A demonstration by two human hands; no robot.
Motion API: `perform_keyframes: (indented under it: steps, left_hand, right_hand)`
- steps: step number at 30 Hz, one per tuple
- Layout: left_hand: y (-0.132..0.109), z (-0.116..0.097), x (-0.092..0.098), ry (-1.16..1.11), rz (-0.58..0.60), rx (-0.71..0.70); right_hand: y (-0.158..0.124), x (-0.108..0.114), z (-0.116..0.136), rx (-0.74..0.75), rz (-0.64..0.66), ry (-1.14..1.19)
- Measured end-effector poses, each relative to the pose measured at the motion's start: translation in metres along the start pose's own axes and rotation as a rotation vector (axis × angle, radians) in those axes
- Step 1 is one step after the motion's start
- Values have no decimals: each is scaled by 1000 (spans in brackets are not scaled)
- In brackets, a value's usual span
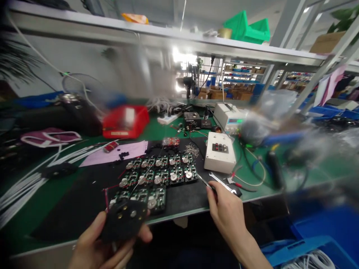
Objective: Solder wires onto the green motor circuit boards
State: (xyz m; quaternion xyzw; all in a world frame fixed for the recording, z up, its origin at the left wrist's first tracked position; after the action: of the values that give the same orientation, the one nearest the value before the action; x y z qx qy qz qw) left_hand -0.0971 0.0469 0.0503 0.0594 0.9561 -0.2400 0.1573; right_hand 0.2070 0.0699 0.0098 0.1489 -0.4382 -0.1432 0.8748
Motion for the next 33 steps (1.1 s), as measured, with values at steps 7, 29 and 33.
perform_keyframes:
  steps: [7, 29, 33]
  left_hand:
    - [-8, 5, -16, -93, 137, -18]
    - [-21, 2, -28, 409, -84, -278]
    - [-50, -24, -14, 737, -526, -457]
  right_hand:
    - [15, -13, -8, 15, 30, -136]
    - [-8, -20, 103, -574, 365, 1671]
    - [-7, -14, 100, -589, 458, 1784]
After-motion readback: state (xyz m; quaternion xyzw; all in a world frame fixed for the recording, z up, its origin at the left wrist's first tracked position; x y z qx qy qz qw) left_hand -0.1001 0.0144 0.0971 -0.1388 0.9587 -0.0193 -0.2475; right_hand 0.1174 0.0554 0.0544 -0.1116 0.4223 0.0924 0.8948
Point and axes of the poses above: each hand's wrist, its own y-axis towards the middle knuckle, its own x-axis out of the back of the hand, z = x × y, the point moved 3 cm from there along y, towards the middle knuckle, and after that the axes turned 8 degrees about y, right-handed, at the moved point
